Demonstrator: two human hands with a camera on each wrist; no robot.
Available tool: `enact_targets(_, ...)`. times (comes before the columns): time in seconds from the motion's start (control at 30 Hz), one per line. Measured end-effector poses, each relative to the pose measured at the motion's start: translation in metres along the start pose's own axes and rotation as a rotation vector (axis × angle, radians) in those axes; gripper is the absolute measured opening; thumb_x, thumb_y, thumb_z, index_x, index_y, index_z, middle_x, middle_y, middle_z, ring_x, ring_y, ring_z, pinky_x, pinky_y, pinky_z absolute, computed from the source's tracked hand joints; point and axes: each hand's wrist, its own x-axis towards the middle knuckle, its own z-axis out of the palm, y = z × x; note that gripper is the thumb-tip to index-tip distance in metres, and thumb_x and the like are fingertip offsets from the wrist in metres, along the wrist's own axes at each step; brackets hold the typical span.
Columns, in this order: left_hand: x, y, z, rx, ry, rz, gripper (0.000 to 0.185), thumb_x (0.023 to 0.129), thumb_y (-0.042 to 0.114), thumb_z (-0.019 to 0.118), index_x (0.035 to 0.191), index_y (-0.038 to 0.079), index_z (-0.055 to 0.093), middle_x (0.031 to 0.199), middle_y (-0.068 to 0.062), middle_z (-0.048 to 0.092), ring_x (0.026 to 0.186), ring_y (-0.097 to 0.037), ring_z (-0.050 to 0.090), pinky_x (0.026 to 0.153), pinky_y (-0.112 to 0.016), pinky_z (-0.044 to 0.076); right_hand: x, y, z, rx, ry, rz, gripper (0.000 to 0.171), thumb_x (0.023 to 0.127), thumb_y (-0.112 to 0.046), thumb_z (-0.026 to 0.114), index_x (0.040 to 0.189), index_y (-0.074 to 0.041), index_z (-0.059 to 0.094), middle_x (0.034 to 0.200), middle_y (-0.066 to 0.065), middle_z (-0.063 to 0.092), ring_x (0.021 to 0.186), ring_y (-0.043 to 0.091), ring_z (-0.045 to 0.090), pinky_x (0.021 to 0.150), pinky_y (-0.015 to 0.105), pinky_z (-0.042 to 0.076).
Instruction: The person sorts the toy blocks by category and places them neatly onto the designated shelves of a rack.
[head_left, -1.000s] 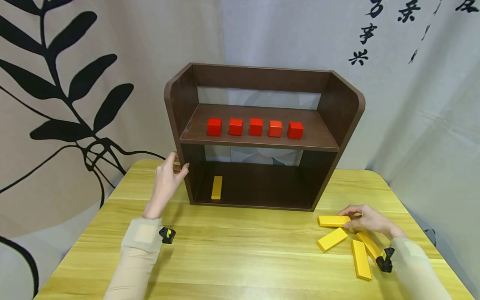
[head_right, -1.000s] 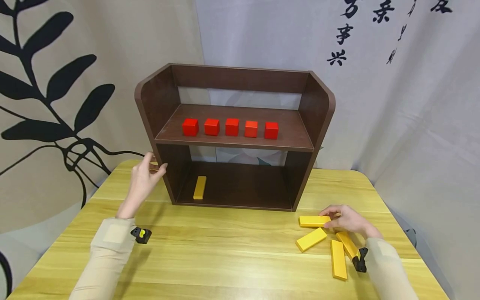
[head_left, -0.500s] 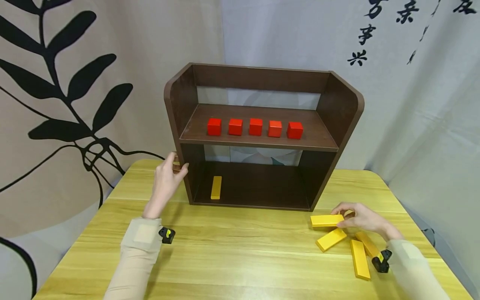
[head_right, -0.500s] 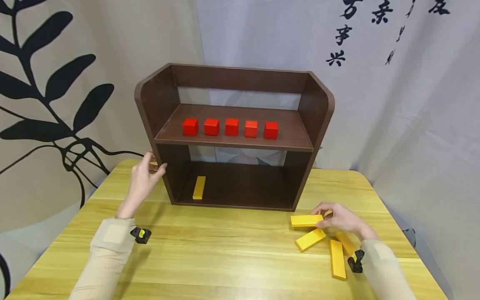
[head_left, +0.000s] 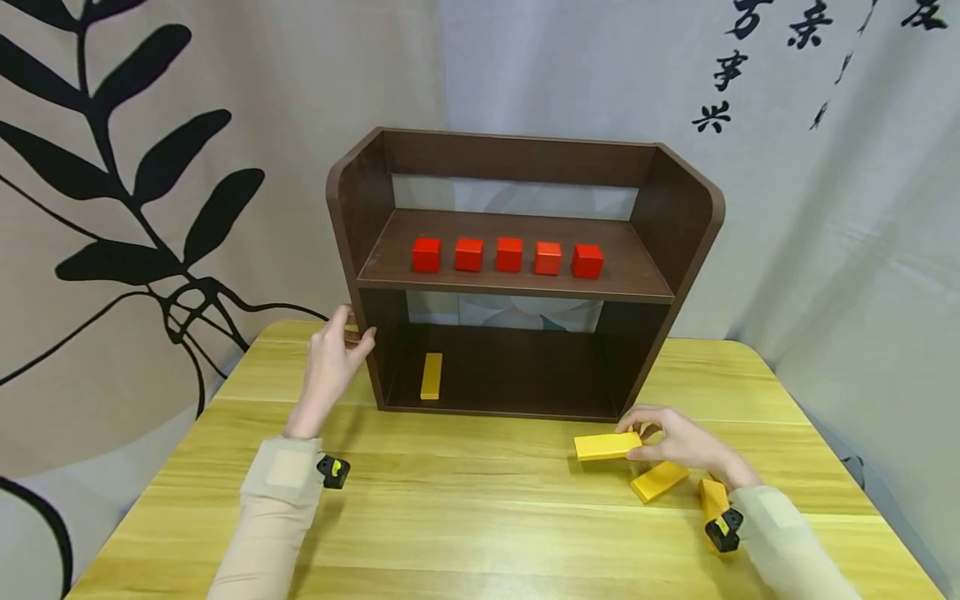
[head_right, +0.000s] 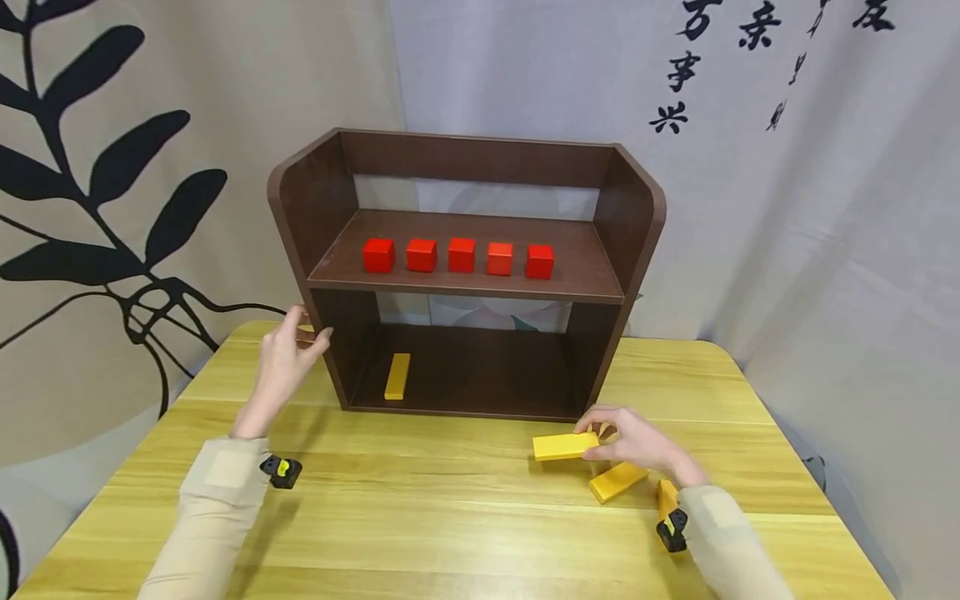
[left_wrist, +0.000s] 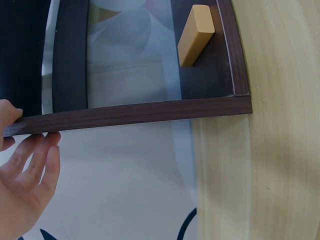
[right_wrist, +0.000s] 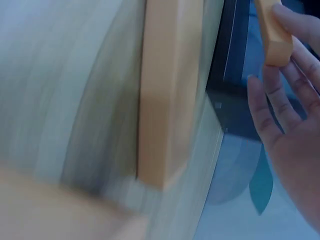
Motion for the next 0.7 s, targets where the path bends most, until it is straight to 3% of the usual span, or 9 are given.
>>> enact_targets(0.13, 0.0, 0.0, 0.0, -0.004, -0.004, -0.004, 0.025, 0.084, 0.007, 0.066, 0.103, -0.003, 0.054, 0.093, -0.026, 0.068, 0.073, -0.038, 0.07, 0.061, -0.048, 0.059, 0.01, -0.008, 0.007, 0.007, 0.013, -0.005, 0.026, 0.083, -0.03, 0.073, 0.106, -0.023, 0.065, 0.105, -0.008, 0.064, 0.092, 0.003, 0.053, 0.081, 0.027, 0.05)
enact_targets(0.4, 0.0, 0.0, 0.0, 0.002, 0.003, 0.006, 0.025, 0.084, 0.006, 0.066, 0.103, -0.004, 0.054, 0.093, -0.026, 0.068, 0.072, -0.038, 0.07, 0.061, -0.048, 0.059, 0.026, -0.02, 0.021, 0.014, 0.113, -0.098, 0.025, 0.079, -0.018, 0.076, 0.103, -0.015, 0.067, 0.098, -0.002, 0.065, 0.083, 0.007, 0.052, 0.074, 0.026, 0.052)
enact_targets(0.7, 0.0, 0.0, 0.0, 0.002, 0.001, 0.0, 0.024, 0.084, 0.006, 0.066, 0.103, -0.004, 0.054, 0.093, -0.027, 0.068, 0.073, -0.039, 0.069, 0.061, -0.048, 0.059, 0.044, -0.045, 0.039, 0.019, 0.218, -0.068, 0.026, 0.077, -0.017, 0.078, 0.1, -0.014, 0.068, 0.095, -0.004, 0.065, 0.077, 0.009, 0.052, 0.069, 0.025, 0.053)
